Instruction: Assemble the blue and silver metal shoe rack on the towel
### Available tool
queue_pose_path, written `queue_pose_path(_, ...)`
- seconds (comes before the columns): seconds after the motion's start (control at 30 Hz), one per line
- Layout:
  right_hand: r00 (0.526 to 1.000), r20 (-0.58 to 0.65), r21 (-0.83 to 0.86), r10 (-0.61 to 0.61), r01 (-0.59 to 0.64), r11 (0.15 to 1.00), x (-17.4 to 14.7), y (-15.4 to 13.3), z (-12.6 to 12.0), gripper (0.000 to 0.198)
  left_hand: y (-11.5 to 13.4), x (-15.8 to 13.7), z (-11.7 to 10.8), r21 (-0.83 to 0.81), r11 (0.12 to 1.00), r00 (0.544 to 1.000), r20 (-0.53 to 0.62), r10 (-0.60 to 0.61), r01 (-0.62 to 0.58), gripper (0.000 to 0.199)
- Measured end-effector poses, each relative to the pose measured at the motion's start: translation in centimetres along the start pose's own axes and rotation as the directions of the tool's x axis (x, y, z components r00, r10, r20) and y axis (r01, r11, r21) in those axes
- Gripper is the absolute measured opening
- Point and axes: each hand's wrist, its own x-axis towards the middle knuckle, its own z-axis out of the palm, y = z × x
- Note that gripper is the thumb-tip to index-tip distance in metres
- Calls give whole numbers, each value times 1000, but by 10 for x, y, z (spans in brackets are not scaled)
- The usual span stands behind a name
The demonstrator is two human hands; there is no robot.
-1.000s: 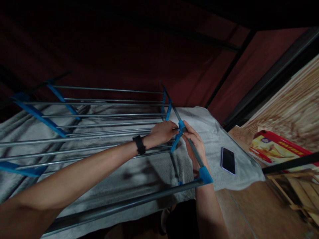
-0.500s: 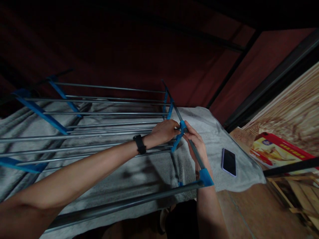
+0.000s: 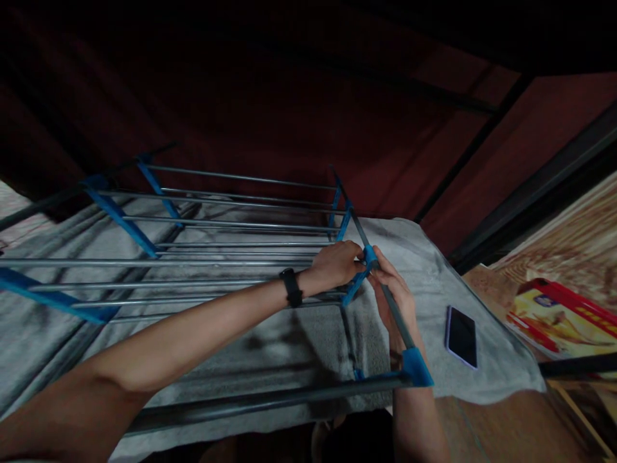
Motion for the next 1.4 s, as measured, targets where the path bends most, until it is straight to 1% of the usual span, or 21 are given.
queue_pose_path(0.13,1000,-4,-7,-1,1,1000,-1,0,1,44,1,-2,-2,29,1000,1000,0,7,-7,25)
queue_pose_path(0.37,1000,-2,5,19,-19,1000,1,0,-1,46,-5,-2,-5,49,992,994,9,112,-112,20)
queue_pose_path(0.57,1000,3,18,18,-18,1000,-3,-2,4,46,-7,-4,-1,81,985,988,-8,155,-154,22)
queue_pose_path(0.77,1000,-22,-4,-3,3,1000,-1,1,1,45,-4,-7,-1,107,988,994,9,107,-107,24)
queue_pose_path(0.93,1000,-24,-16,8,-9,1000,-1,1,1,47,-2,-7,-4,103,988,993,9,115,-115,25)
queue_pose_path(1.07,1000,-13,2,9,-9,1000,-3,0,3,46,-2,-6,-4,96,991,996,4,92,-92,23)
queue_pose_path(1.27,1000,-5,46,-20,20,999,-4,-2,7,42,2,-10,-4,121,989,996,-7,87,-85,23)
queue_pose_path(1.4,1000,-2,25,-27,27,999,-4,-3,9,45,5,-13,-5,159,985,997,-18,76,-72,27)
